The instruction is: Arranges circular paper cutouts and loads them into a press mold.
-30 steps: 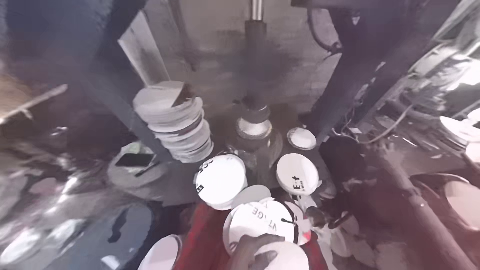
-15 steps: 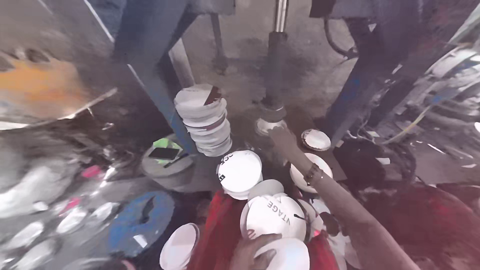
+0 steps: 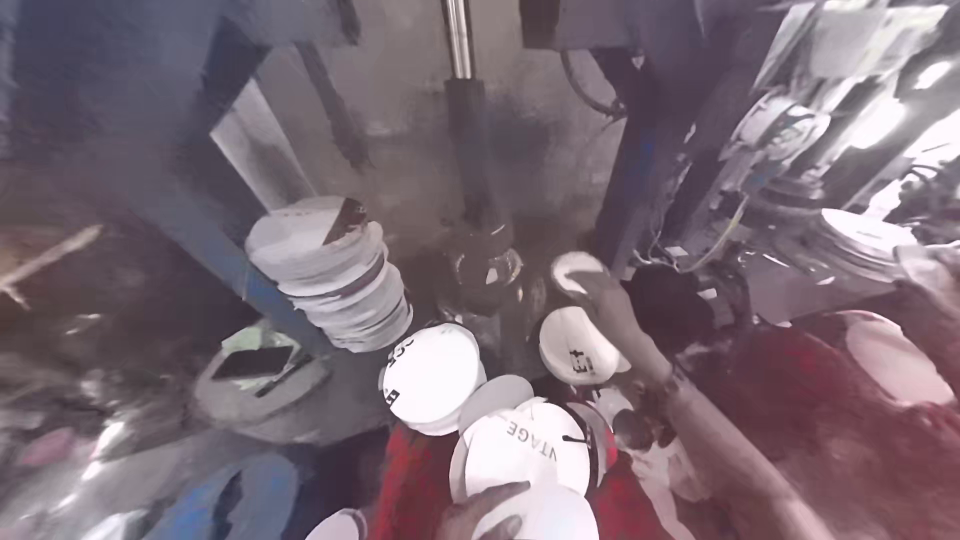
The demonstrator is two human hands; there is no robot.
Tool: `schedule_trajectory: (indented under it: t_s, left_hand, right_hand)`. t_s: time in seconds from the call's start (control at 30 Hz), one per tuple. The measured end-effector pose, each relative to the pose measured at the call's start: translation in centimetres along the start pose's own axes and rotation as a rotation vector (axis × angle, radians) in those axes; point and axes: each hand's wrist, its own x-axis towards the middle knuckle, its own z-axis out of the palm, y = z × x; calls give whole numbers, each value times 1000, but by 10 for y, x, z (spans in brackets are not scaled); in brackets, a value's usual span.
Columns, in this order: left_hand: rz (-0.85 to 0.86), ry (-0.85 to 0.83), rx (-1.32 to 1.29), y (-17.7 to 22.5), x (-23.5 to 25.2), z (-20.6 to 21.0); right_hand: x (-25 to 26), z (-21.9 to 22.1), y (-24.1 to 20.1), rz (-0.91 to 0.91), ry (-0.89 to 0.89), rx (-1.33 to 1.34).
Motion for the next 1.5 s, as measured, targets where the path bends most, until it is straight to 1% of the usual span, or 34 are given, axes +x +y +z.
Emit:
schedule_trajectory:
  t_s: [0.03,0.07,0.1,0.13,0.17,0.2,0.23,0.3,0.37,0.4,0.43,0.5,0.57,0.6,0.63,0.67,0.77,0.83,0.93,1.0,1.07,1.17,1.23,1.27,1.3,1.33,1.37,1.4,1.47,1.5]
  left_hand:
    - [-33,38,-47,-2,-2,-1]
    - [-82,124,-127,-4,-6,-1]
    - [-140,237,-223,-4,-9,-1]
    - [-187,354,-308,-4,-10,-1]
    - [-210,450,-365,-3,-9,-3]
    - [-220,522,-392,-3,-8,-6]
    - [-221,566,-381,-1,-7,-8]
    - [-236,621,-358,4,-4,-9]
    - [-272,653,-360,6,1,-5]
    - [-256,638,-377,2,2,-4]
    - [-212,619,-401,-6,2,-4]
    - [-146,569,-466,-17,0,-5]
    - [-143,530,-479,-18,-4,-4]
    - [-169,515,-475,-15,-7,-2]
    - [-196,492,-470,-13,-9,0]
    - [-209,455,-464,-14,-13,2]
    - [-208,379,-424,-22,-27,2]
    - [-219,380,-390,-23,-36,-2]
    - [-297,409,-342,-22,-48,-11]
    - [-336,411,-331,-28,-55,-16]
    - [-366,403,-318,-30,-59,-17]
    - [-413,380,-225,-21,-51,-17]
    - [-411,359,-114,-17,-44,-16]
    - [-393,352,-52,-19,-43,-15]
    - [-365,361,15,-23,-44,-12]
    - [-341,378,71,-28,-47,-9]
    - [-317,390,119,-34,-49,-5]
    - [-306,397,146,-40,-52,-3]
    - [-310,377,184,-51,-55,0]
    - [-318,359,186,-56,-55,1]
  right_hand:
    - [-12,-4,-20,15,-16,116]
    - [-29,-9,-44,17,-90,248]
    - [-47,-13,-67,-13,-218,370]
    - [-64,-12,-84,-85,-351,456]
    - [-78,-9,-99,-162,-437,518]
    - [-90,-5,-111,-224,-473,576]
    - [-98,1,-120,-249,-474,623]
    - [-104,8,-128,-227,-433,684]
    - [-93,6,-119,-105,-515,755]
    - [-82,4,-110,-12,-567,790]
    - [-67,5,-98,94,-583,821]
    - [-31,12,-71,350,-493,893]
    - [9,27,-46,596,-371,913]
    - [29,38,-34,672,-312,895]
    - [46,50,-23,709,-258,852]
    - [61,62,-16,703,-223,787]
    - [94,81,-9,651,-163,634]
    - [102,76,-21,622,-202,563]
    - [92,76,-26,566,-192,498]
    - [75,75,-24,535,-197,362]
    - [83,66,-36,537,-231,297]
    - [122,87,-21,556,-179,248]
    - [116,83,-25,568,-108,247]
    - [102,74,-35,545,-42,302]
    - [81,69,-44,482,35,370]
    - [51,63,-52,368,105,427]
    - [17,56,-63,222,136,461]
    - [-21,46,-75,94,117,466]
    - [-97,38,-87,-203,127,315]
    - [-132,35,-86,-336,67,237]
